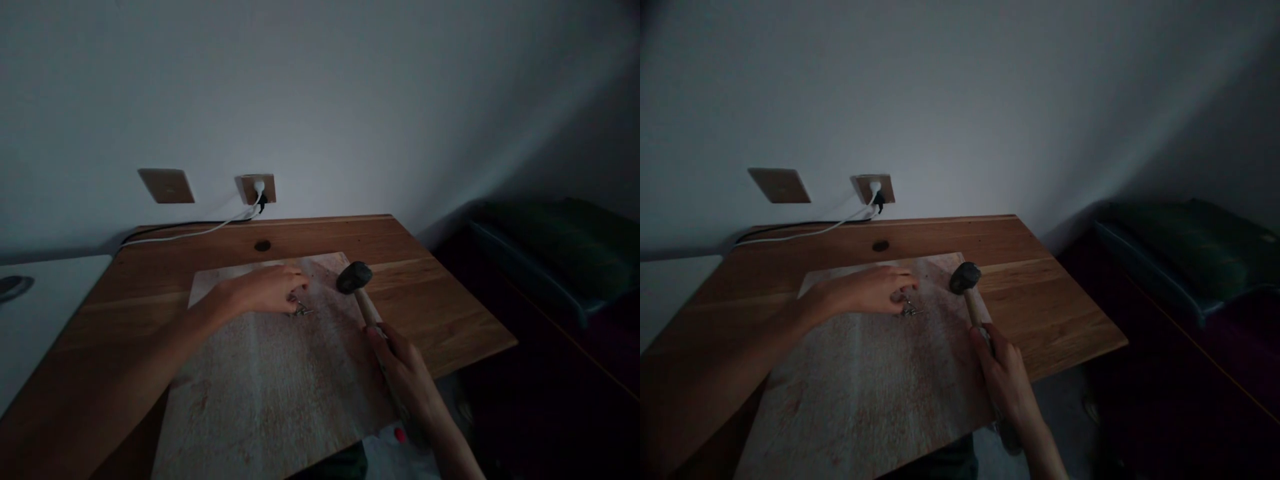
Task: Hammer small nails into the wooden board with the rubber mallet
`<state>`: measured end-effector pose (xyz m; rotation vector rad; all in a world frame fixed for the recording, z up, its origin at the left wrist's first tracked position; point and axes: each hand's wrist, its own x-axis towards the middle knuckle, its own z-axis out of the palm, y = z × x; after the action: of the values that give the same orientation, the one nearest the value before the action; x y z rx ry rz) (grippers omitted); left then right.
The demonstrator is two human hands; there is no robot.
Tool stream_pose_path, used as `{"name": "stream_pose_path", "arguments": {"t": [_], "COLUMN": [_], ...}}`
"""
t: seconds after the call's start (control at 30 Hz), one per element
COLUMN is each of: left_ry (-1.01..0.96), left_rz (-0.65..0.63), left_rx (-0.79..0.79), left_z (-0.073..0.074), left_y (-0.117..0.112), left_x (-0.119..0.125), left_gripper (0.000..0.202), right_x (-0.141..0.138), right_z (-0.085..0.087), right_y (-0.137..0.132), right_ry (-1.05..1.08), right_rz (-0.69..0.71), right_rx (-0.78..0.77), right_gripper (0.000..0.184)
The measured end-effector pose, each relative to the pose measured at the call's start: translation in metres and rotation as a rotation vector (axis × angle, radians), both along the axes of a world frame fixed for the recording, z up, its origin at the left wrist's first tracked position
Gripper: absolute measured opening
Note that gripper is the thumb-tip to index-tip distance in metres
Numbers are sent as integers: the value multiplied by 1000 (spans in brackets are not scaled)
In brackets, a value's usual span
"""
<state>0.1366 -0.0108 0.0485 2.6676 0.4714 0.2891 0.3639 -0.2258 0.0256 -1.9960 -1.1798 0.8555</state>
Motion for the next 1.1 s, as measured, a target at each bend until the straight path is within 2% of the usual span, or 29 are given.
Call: {"name": "stream_pose_path", "arguments": {"t": [0.13, 0.3, 0.5, 0.63, 0.73, 0.93, 1.1], "left_ry": [44, -71, -310, -362, -350, -339, -347], "left_rz": [-19, 30, 167, 187, 196, 205, 228], "left_rx": [-65, -98, -182, -103, -51, -95, -93], "left_z": [-4, -11, -42, -57, -57, -54, -53], "left_y": [-3, 14, 33, 31, 30, 33, 31], "left_x": [-9, 9, 33, 34, 34, 40, 39], "left_gripper": [18, 23, 17, 19, 20, 17, 8], "right_x": [1, 1, 0, 0, 1, 0, -2], "right_z": [-1, -4, -4, -1, -1, -2, 0], "right_y": [0, 1, 1, 1, 0, 1, 0], "right_ry": [-11, -15, 92, 100, 92, 122, 126], "right_rz": [-14, -6, -50, -50, -56, -61, -88], "right_rx": [34, 22, 31, 27, 20, 30, -3], "right_gripper": [56, 58, 54, 55, 55, 53, 65]}}
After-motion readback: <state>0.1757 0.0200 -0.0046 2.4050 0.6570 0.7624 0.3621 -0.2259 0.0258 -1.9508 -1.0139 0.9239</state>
